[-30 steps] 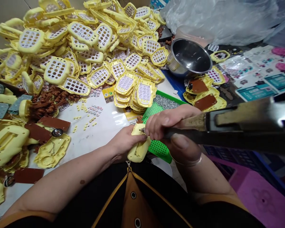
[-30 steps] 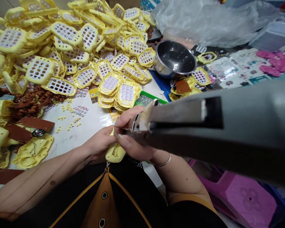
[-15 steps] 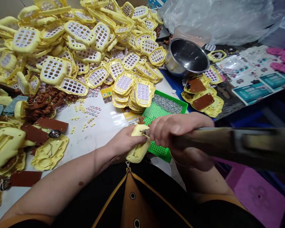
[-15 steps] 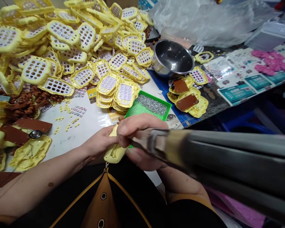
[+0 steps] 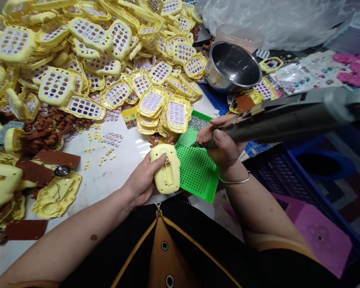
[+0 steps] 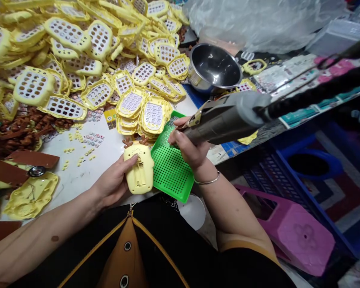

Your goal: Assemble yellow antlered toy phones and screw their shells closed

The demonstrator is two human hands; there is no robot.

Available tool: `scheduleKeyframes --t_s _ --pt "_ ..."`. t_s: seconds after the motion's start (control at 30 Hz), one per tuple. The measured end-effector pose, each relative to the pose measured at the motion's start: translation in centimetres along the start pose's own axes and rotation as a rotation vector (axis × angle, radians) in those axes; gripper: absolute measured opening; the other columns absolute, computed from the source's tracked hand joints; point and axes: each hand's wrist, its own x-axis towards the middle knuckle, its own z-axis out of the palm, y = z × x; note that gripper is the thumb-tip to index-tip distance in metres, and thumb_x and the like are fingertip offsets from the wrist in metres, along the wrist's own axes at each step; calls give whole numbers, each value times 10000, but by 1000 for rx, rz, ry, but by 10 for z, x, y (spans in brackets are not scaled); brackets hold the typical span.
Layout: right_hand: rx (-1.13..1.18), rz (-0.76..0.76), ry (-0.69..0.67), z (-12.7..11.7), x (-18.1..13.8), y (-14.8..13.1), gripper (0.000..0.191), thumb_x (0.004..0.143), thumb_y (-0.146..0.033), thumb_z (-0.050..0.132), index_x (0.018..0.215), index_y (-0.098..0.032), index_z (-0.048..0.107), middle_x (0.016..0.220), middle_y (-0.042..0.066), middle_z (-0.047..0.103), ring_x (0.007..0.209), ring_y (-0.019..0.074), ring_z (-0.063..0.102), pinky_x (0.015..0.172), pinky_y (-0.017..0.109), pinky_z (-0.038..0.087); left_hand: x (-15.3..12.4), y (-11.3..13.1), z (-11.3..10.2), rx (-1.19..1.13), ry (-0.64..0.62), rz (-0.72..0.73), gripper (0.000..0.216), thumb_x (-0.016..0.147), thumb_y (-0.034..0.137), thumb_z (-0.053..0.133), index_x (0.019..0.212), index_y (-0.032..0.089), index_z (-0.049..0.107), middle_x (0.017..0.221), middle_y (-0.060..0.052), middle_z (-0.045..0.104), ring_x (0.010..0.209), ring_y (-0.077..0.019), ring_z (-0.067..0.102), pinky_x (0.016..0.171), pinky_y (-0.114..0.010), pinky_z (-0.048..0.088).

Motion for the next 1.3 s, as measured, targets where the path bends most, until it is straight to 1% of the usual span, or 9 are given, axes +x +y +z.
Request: scheduleKeyframes --t_s 0.23,0.4,0.57,0.67,0.77,0.93,1.03,1.2,1.3 --pt "-10 13 -29 2 -1 4 168 814 -356 662 957 -273 630 558 -56 527 461 119 523 454 279 455 -1 1 1 -13 10 19 333 837 299 639 1145 227 534 1017 -50 705 873 -177 675 799 -325 558" --pt "-55 12 -4 0 -8 7 171 808 -343 671 959 -277 625 585 -52 532 497 129 548 485 291 467 -3 0 -2 -10 31 -5 444 755 181 706 1158 233 527 1027 -48 701 865 -193 683 796 -358 569" --pt "-90 24 -67 -1 -7 6 174 818 -362 650 962 -267 625 572 -52 541 497 138 554 496 304 471 -4 -2 -1 -83 64 44 451 766 183 701 1175 258 527 1053 -29 689 894 -185 678 833 -377 567" --pt "-39 -37 -21 7 -4 -11 162 815 -355 646 950 -266 627 556 -60 524 474 123 537 456 275 455 -3 -3 2 -159 130 111 425 766 155 697 1146 260 539 1067 -14 680 902 -169 670 839 -368 569" --pt "68 -99 11 18 -8 -42 145 816 -342 630 940 -267 630 533 -66 487 442 112 507 445 268 467 -3 -3 5 -185 169 163 394 775 147 685 1127 257 546 1081 -14 670 904 -166 661 805 -356 581" --pt "216 -19 -147 28 -24 -86 194 815 -303 599 977 -204 638 563 -22 534 463 139 533 462 323 494 -4 -4 8 -161 202 163 396 770 161 694 1127 251 546 1077 -17 666 876 -160 659 780 -341 587" --pt "241 11 -192 29 -30 -92 222 818 -291 596 1006 -182 640 583 -7 551 497 146 550 486 334 506 -4 -4 8 -139 202 154 398 766 184 704 1124 254 547 1075 -17 668 873 -165 661 771 -342 588" --pt "264 19 -193 33 -30 -83 217 814 -294 588 1000 -195 637 572 -27 532 485 127 534 476 303 499 -4 -4 8 -138 170 153 403 743 194 728 1099 259 552 1026 1 674 828 -149 662 742 -306 584" --pt "258 33 -236 35 -29 -79 182 813 -298 600 964 -203 636 561 -30 535 484 127 536 472 299 502 -5 -4 9 -137 170 159 414 736 195 735 1098 258 545 1018 3 670 839 -153 660 759 -314 581"
